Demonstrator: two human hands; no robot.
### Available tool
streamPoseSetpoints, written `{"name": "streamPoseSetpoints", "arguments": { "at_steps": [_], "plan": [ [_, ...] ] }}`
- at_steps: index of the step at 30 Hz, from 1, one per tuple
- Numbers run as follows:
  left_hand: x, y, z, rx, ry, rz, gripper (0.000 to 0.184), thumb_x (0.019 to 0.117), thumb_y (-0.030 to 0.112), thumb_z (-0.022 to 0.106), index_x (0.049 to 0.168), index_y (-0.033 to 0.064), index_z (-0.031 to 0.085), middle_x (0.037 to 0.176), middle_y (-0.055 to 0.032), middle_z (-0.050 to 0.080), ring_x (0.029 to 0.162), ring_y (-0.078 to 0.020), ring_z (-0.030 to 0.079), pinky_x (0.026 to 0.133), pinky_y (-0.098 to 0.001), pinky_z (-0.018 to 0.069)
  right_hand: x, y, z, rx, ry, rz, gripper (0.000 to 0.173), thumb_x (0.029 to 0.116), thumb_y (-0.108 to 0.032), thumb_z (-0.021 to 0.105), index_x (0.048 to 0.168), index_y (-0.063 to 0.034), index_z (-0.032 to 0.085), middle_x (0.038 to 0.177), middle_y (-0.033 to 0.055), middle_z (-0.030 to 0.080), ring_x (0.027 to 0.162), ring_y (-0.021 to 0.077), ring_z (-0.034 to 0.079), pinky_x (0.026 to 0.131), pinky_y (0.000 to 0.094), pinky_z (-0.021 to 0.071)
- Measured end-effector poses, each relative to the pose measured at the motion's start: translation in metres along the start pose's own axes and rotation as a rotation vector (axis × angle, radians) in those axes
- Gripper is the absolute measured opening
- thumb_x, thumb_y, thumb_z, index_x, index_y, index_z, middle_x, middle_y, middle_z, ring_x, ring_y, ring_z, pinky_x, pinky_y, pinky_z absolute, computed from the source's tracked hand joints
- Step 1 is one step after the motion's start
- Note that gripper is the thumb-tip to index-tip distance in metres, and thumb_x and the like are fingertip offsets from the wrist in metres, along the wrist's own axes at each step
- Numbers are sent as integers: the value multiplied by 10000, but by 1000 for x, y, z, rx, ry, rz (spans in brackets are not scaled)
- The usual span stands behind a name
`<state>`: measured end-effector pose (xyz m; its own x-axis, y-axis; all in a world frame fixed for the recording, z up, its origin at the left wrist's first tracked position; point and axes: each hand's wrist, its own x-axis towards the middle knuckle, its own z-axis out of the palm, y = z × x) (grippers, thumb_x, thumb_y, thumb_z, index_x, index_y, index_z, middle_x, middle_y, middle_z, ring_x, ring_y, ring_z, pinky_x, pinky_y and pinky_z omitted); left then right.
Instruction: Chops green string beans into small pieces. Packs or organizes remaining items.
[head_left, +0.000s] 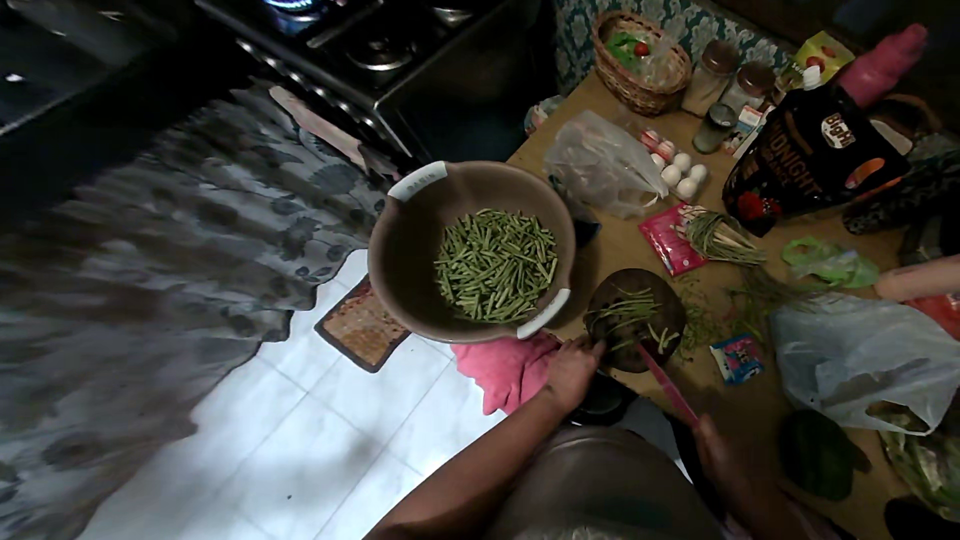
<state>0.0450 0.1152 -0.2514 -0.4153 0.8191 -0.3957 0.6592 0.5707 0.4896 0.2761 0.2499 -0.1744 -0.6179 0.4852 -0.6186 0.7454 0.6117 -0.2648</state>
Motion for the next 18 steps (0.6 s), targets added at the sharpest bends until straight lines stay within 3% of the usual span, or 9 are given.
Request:
{"name": "streamPoseSetpoints", "arguments": {
  "at_steps": [4, 8, 12, 18],
  "plan": [
    [5, 2, -6, -115, -84, -59, 304, 1070, 204, 525, 1260, 14, 667, 1207, -244, 685, 1208, -421, 626, 1065, -554, 464, 1, 3, 10, -13, 0, -10, 354, 1103, -178, 415, 1359, 25, 551, 1004, 255, 715, 944, 415, 725, 833, 568, 576],
    [10, 2, -10, -243, -157, -152, 329, 1069, 258, 535, 1260, 37, 685, 1230, -219, 689, 1206, -386, 640, 1056, -556, 474, 3, 3, 15, -36, 6, 19, 366, 1105, -196, 415, 1390, 2, 532, 955, 241, 722, 892, 411, 737, 789, 567, 588],
    [15, -3, -8, -428, -134, -212, 340, 1031, 243, 612, 1286, 18, 623, 1177, -208, 690, 1119, -357, 669, 1011, -551, 502, 4, -4, 5, -76, -55, 32, 360, 1109, -191, 399, 1407, -15, 498, 982, 240, 717, 928, 417, 730, 814, 563, 583],
    [18, -7, -9, -469, -124, -182, 303, 1033, 226, 608, 1217, -6, 671, 1158, -217, 698, 1118, -353, 670, 1020, -543, 494, 6, -10, -5, -32, -67, 55, 366, 1101, -158, 408, 1411, 9, 506, 1058, 273, 701, 982, 439, 711, 856, 591, 563]
  ]
}}
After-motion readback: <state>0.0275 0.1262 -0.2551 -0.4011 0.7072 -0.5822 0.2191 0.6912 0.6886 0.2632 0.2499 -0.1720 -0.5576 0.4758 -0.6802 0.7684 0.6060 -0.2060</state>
